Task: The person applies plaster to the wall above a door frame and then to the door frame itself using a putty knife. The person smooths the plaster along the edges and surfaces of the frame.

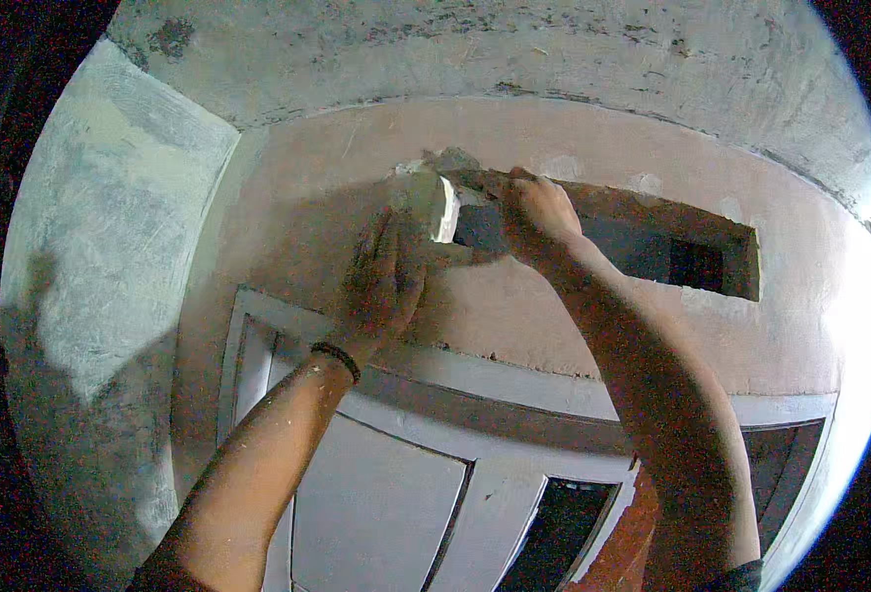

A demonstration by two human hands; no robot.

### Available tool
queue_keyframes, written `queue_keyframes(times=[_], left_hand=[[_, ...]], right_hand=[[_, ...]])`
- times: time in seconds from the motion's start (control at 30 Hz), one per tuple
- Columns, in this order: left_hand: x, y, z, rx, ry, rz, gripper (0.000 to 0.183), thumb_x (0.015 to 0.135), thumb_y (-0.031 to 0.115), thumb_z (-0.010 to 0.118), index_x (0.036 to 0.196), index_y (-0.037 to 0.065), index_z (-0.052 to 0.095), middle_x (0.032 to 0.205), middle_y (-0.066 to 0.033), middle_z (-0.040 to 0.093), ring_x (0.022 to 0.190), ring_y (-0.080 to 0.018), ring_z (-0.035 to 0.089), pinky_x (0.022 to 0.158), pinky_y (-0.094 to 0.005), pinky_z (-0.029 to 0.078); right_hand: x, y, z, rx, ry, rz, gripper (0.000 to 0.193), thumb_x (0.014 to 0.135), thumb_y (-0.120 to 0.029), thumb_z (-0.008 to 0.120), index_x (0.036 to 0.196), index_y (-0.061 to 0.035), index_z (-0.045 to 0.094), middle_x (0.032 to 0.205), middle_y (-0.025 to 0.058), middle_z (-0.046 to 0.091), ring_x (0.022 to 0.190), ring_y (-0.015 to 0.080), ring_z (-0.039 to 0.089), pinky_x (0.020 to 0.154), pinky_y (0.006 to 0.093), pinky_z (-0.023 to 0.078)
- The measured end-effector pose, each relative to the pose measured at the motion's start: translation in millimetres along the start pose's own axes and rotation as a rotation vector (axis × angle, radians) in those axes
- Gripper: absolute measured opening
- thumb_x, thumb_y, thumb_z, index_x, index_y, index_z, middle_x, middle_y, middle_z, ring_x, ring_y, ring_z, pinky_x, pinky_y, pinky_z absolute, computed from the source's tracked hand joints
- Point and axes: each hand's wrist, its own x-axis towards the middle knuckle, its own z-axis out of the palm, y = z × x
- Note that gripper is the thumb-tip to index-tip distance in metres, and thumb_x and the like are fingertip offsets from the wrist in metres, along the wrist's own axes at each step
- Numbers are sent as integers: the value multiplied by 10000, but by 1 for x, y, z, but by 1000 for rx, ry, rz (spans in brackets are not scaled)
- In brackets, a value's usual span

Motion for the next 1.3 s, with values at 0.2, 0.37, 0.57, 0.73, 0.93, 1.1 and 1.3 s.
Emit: queue_keyframes(times=[0.2,0.37,0.57,0.73,0.93,1.1,1.3], left_hand=[[-1,3,-1,-16,0,-60,749,1025,382,559,1618,-12,322,1645,-258,355,1548,-445,303,1304,-531,237],[0,0,-1,32,-1,36,743,1037,365,564,1622,-20,316,1660,-283,334,1533,-486,312,1287,-557,252],[-1,1,-1,-47,22,-14,759,1029,389,561,1600,-53,327,1645,-295,342,1547,-470,297,1288,-564,252],[-1,1,0,-50,33,-10,774,1008,397,582,1607,-24,332,1647,-261,353,1561,-445,283,1299,-557,234],[2,-1,4,-35,19,-34,772,994,377,611,1615,9,337,1646,-260,355,1548,-455,301,1301,-547,237],[-2,3,-1,-10,15,-41,788,989,356,623,1620,-4,319,1647,-260,355,1547,-462,303,1299,-539,249],[0,5,-6,-59,-16,-104,735,1015,373,558,1608,-16,366,1659,-255,361,1547,-457,316,1298,-539,246]], right_hand=[[5,3,5,34,-13,-62,373,980,-60,518,1315,-88,679,1171,219,700,1115,437,676,962,509,541],[-7,-1,-2,52,-61,-209,505,953,2,554,1413,-167,677,1192,185,704,1110,413,683,960,488,550],[-21,-3,-9,0,-118,-363,526,924,-63,622,1427,-217,649,1132,221,730,1059,442,707,908,500,587],[-11,-3,-7,-16,-24,-349,582,921,-15,604,1457,-238,630,1189,203,735,1084,419,719,926,496,593],[-7,-8,-6,15,-26,-186,542,952,-5,541,1435,-225,654,1278,224,706,1172,425,690,972,506,578],[-14,1,-1,61,-123,-278,411,983,-85,609,1383,-150,684,1185,187,716,1115,410,692,936,491,563],[-22,17,-20,51,70,-469,399,984,-112,672,1382,-103,685,1110,165,718,1048,391,703,897,482,563]])
